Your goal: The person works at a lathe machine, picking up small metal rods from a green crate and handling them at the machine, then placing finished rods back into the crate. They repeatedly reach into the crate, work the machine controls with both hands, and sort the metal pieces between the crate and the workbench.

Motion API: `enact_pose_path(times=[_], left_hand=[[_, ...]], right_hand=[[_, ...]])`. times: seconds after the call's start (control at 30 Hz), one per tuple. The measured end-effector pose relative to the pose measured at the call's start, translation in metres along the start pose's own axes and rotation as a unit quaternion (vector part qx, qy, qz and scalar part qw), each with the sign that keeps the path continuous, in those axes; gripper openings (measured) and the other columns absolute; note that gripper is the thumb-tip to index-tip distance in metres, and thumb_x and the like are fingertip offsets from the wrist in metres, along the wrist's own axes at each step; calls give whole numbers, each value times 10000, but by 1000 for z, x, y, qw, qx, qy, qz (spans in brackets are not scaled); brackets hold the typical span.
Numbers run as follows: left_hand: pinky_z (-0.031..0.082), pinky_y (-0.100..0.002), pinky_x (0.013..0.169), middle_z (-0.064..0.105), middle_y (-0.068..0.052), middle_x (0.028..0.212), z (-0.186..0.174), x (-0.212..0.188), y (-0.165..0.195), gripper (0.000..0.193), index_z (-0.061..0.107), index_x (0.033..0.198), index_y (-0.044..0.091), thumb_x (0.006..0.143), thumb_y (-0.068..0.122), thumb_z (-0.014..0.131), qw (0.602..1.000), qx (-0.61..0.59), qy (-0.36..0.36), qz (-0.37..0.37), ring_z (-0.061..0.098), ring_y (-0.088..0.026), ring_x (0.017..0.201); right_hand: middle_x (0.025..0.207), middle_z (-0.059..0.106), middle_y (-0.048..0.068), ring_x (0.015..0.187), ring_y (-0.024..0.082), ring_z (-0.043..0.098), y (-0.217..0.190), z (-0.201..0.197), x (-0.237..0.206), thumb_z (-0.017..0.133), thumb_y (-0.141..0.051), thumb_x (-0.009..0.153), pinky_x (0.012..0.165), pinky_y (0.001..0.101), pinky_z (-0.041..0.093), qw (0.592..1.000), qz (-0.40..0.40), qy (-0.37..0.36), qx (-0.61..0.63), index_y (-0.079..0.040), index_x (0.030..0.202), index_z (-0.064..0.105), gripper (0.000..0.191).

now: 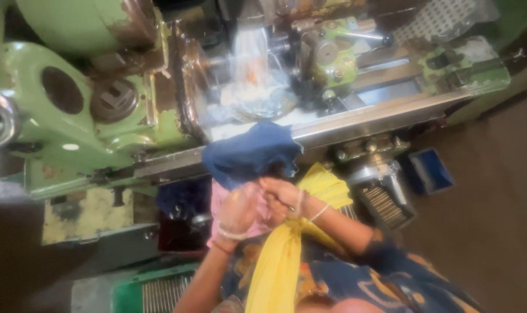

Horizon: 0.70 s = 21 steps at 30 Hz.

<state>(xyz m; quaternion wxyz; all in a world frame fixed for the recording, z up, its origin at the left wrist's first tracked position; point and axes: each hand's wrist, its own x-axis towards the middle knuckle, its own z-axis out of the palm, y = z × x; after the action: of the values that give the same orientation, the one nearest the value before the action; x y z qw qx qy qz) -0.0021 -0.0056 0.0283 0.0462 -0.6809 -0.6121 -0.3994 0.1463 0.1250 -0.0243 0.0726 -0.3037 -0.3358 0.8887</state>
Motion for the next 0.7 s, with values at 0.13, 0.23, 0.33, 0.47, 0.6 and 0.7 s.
enact_pose_path(times=[0.13, 0.23, 0.33, 0.47, 0.6, 0.7], left_hand=[[506, -441, 515, 637, -120, 739, -18, 25, 5, 534, 716, 1160, 73, 820, 473, 818, 979, 48, -149, 128, 623, -305, 634], [536, -371, 745, 661, -108, 949, -13, 44, 7, 347, 662, 1105, 58, 929, 342, 754, 985, -38, -44, 164, 657, -268, 840], [440, -375, 540, 576, -30, 621, 15, 41, 23, 237, 617, 661, 152, 791, 250, 789, 993, -9, 24, 119, 546, -208, 542], [451, -374, 566, 599, -40, 650, 22, 26, 44, 230, 592, 647, 149, 797, 220, 750, 970, -83, -103, 206, 579, -224, 589], [444, -387, 579, 581, -63, 669, 33, 48, 27, 289, 560, 690, 124, 884, 231, 746, 966, -81, -135, 206, 582, -245, 616], [453, -386, 613, 557, -62, 699, 27, 53, 29, 286, 551, 753, 107, 943, 240, 719, 971, -72, -125, 190, 589, -242, 664]], right_hand=[[636, 455, -78, 460, 46, 383, -7, -11, -32, 483, -317, 1083, 374, 204, 281, 994, 73, -78, -32, -189, 1007, 607, 194], [622, 452, -64, 449, 61, 389, -10, -16, -42, 403, -423, 1067, 374, 212, 298, 987, 143, -53, -43, -200, 1006, 604, 306], [602, 444, -50, 439, 90, 428, 6, -32, -50, 318, -565, 1077, 377, 237, 356, 967, 176, -126, -135, -129, 941, 567, 519], [592, 435, -56, 436, 80, 449, 27, -59, -68, 342, -577, 1094, 359, 238, 390, 901, 268, -223, -258, -137, 884, 529, 522], [576, 513, -3, 419, 124, 458, 33, -92, -41, 321, -588, 1035, 353, 242, 338, 970, 175, -64, -155, -79, 861, 616, 613], [558, 401, -62, 406, 89, 335, 42, -111, -27, 423, -545, 1059, 345, 247, 285, 960, 147, 46, 233, -144, 780, 496, 495]])
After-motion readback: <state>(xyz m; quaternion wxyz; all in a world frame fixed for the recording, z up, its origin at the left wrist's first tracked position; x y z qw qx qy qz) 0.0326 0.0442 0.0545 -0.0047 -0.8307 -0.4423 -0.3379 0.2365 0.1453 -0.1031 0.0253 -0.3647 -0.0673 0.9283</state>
